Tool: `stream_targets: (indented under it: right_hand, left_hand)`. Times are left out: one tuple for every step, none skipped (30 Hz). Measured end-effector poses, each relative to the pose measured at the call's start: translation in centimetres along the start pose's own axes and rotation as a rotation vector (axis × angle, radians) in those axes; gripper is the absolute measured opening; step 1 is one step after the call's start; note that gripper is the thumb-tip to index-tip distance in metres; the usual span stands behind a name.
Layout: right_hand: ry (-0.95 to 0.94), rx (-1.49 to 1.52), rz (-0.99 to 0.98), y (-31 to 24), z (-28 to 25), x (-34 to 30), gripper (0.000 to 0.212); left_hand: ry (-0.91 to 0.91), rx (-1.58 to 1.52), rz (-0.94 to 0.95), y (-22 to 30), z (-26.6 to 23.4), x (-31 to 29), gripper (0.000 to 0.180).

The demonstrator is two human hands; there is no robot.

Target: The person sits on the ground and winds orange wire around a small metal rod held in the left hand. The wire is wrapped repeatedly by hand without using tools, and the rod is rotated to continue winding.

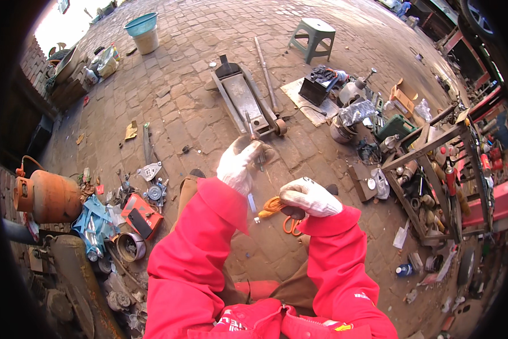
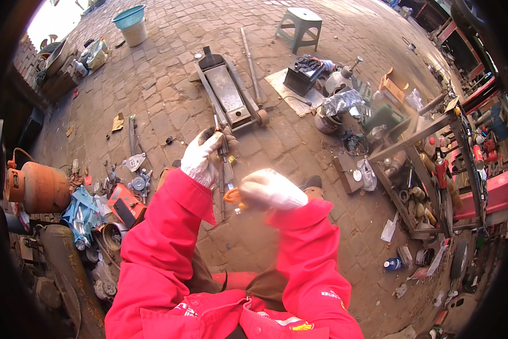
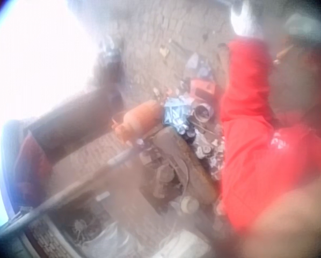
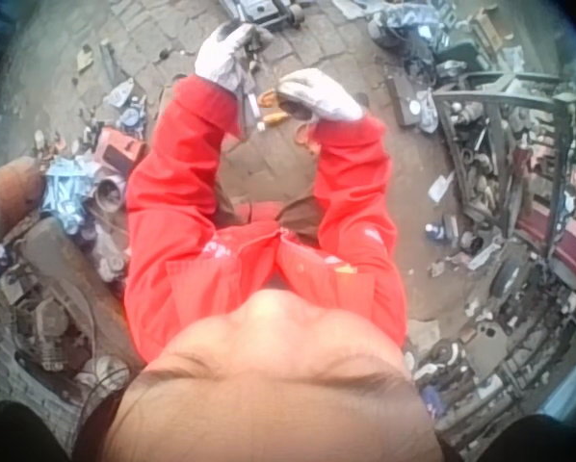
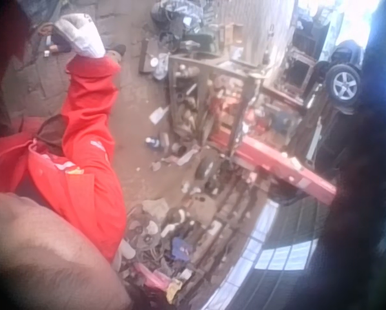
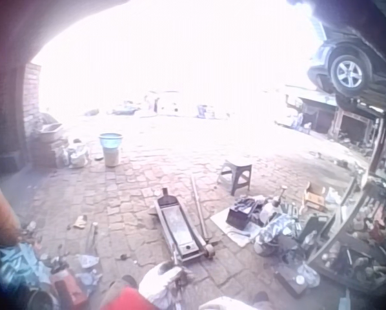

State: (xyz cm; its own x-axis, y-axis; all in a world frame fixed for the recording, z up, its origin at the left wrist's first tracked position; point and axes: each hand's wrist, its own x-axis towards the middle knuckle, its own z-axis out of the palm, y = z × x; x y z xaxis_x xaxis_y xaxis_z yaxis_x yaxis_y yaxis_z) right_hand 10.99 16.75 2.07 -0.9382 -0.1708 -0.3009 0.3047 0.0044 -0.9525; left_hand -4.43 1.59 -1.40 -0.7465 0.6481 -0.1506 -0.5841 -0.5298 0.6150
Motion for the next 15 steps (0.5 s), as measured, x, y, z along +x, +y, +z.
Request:
stream_targets:
  right_hand:
    - [0.004,-0.264,-0.011,0.0,-0.1,0.2,0.028]
    - [0.139,-0.533,-0.092,0.1,0.0,0.4,0.028]
    - [0.262,-0.707,-0.183,0.3,0.0,0.7,0.029]
    - [0.405,-0.883,-0.252,0.6,0.0,1.1,0.030]
    - [0.545,-0.934,-0.257,0.9,0.0,1.4,0.032]
    - [0.680,-0.925,-0.232,1.3,-0.1,1.8,0.034]
    - [0.811,-0.905,-0.205,1.7,-0.3,2.2,0.035]
    - [0.930,-0.823,-0.148,2.0,-0.5,2.7,0.036]
    - [1.027,-0.728,-0.143,2.4,-0.6,3.0,0.037]
    - [1.039,-0.438,-0.163,2.6,-0.8,3.3,0.037]
    - [0.934,-0.096,-0.264,2.8,-1.1,3.2,0.037]
    - [0.948,-0.050,-0.283,2.9,-1.1,3.4,0.037]
    - [0.997,0.096,-0.240,3.0,-1.2,3.2,0.039]
    - [0.951,0.343,-0.305,2.9,-1.1,3.1,0.041]
    - [0.905,0.438,-0.303,2.7,-1.0,3.0,0.042]
  left_hand:
    - [0.034,-0.105,0.059,0.3,-0.1,0.0,0.019]
    - [0.055,-0.076,0.050,0.7,-0.1,-0.1,0.020]
    - [0.040,-0.092,0.057,1.0,-0.1,-0.2,0.022]
    - [0.030,-0.080,0.034,1.0,0.3,-0.4,0.023]
    - [0.000,-0.090,0.025,0.8,0.7,-0.8,0.025]
    - [-0.033,-0.100,0.013,0.5,1.3,-1.1,0.026]
    - [-0.050,-0.086,-0.015,0.1,1.8,-1.5,0.028]
    - [-0.065,-0.071,-0.043,-0.3,2.4,-2.1,0.029]
    - [-0.108,-0.078,-0.059,-0.6,2.9,-2.5,0.031]
    - [-0.139,-0.080,-0.078,-1.0,3.4,-2.8,0.034]
    - [-0.117,-0.059,-0.121,-1.2,3.7,-3.3,0.034]
    - [-0.108,-0.090,-0.130,-1.5,4.0,-3.3,0.032]
    - [-0.091,-0.136,-0.142,-1.8,4.2,-3.4,0.029]
    - [-0.066,-0.130,-0.134,-1.8,4.1,-3.3,0.029]
    - [-0.055,-0.141,-0.121,-1.9,4.0,-3.1,0.029]
